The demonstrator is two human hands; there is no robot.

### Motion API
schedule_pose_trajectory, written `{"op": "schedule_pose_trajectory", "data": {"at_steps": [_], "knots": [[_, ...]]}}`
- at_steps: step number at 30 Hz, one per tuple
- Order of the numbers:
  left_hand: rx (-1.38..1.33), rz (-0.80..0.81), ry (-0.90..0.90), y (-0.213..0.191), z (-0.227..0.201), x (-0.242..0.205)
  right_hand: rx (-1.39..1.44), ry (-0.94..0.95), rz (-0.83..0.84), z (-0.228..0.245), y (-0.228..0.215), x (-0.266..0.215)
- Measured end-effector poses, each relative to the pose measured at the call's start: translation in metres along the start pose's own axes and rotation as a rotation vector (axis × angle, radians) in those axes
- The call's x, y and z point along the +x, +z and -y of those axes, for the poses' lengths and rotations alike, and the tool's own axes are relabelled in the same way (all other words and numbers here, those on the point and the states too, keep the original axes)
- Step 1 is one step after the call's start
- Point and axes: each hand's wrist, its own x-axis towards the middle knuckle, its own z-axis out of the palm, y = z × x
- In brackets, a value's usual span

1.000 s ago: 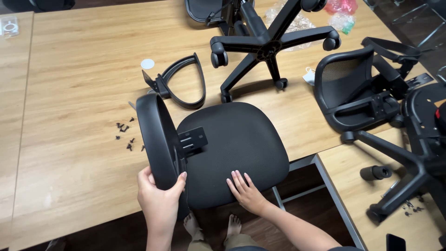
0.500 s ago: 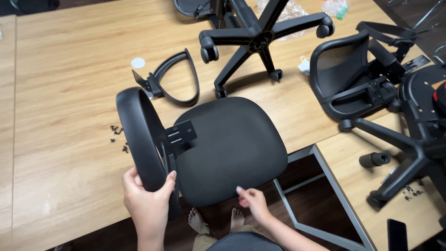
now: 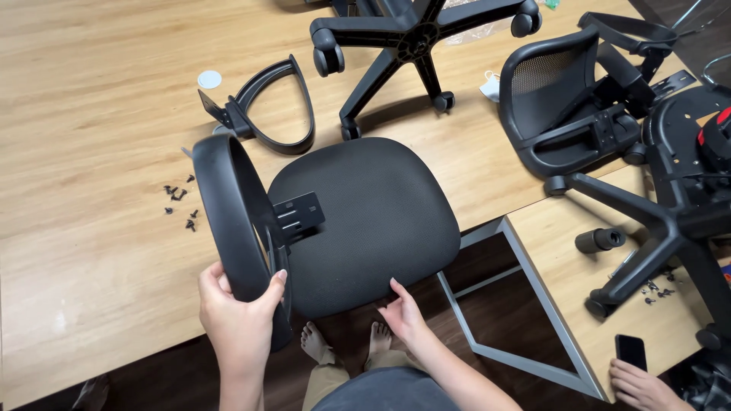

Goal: The person attaches armrests to an office chair seat. They pick up screws from the table, hold an armrest bracket against the underside of the seat, and drive the screws in with a screwdriver, working on one armrest and then the other while other chair parts sit on the table.

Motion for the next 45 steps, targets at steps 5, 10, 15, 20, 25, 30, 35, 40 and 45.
{"op": "schedule_pose_trajectory", "data": {"at_steps": [5,10,15,20,25,30,35,40,45], "knots": [[0.021,0.009,-0.044,-0.007,-0.008,-0.007,0.081,-0.008,0.007,0.007,-0.001,-0.009],[-0.077,0.013,-0.045,-0.020,-0.021,-0.010,0.014,-0.165,0.053,0.038,-0.002,-0.034],[-0.129,0.076,0.057,-0.036,-0.050,-0.011,-0.042,-0.294,0.143,0.077,0.044,-0.063],[-0.112,0.050,0.052,-0.049,-0.076,0.000,-0.146,-0.477,0.190,0.103,0.151,-0.070],[-0.105,-0.014,0.153,-0.070,-0.084,0.014,-0.222,-0.587,0.216,0.128,0.283,-0.088],[-0.029,-0.073,0.139,-0.093,-0.072,0.030,-0.495,-0.560,0.051,0.139,0.343,-0.078],[-0.073,-0.074,0.082,-0.108,-0.052,0.053,-0.605,-0.536,-0.009,0.143,0.356,-0.080],[-0.121,-0.007,0.070,-0.116,-0.036,0.077,-0.691,-0.495,-0.141,0.151,0.376,-0.076],[-0.050,-0.004,0.072,-0.117,-0.042,0.093,-0.515,-0.424,-0.061,0.161,0.396,-0.004]]}}
